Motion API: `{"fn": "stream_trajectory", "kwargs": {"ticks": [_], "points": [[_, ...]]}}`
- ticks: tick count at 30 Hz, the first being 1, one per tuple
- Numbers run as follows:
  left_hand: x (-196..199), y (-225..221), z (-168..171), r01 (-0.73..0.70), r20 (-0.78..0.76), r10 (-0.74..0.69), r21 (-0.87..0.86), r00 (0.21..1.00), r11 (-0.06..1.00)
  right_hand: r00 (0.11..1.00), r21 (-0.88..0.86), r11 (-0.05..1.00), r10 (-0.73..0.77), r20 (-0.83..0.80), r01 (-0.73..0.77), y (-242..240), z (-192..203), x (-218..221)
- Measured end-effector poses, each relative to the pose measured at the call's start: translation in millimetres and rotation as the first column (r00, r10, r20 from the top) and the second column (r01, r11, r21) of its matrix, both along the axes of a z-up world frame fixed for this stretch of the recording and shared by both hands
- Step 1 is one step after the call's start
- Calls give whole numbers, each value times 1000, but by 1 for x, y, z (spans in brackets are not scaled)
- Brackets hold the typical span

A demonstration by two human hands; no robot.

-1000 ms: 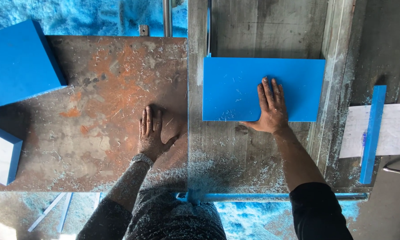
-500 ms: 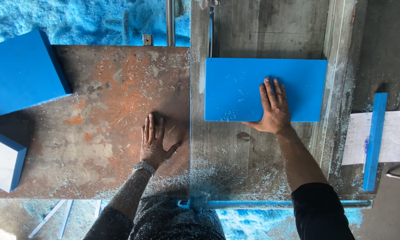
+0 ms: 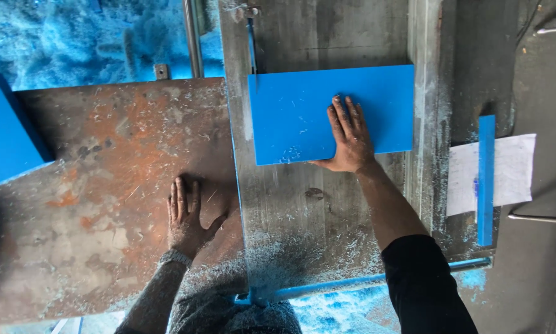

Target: Using a table saw to cut blue plastic panels into specific dimensions on a production floor.

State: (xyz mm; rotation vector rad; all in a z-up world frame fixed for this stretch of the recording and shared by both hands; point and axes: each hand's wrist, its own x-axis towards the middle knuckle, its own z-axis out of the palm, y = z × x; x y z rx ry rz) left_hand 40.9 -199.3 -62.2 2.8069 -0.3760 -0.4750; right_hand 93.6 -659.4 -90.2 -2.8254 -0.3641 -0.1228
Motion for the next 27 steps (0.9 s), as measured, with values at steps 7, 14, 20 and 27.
{"fn": "stream_trajectory", "kwargs": {"ticks": [7,14,20,27], "points": [[0,-1,-3,37,129,-31,-46,991,998,1000,10,1000,0,-27,0,-6,-1,15],[3,-4,4,22,78,-17,-62,997,998,1000,21,1000,7,8,-7,-10,-8,33],[0,-2,2,-11,32,13,-51,999,999,1000,17,1000,18,11,-18,-13,-9,48],[2,-1,3,-32,-16,31,-23,999,999,998,36,999,36,49,-37,-18,-11,67]]}}
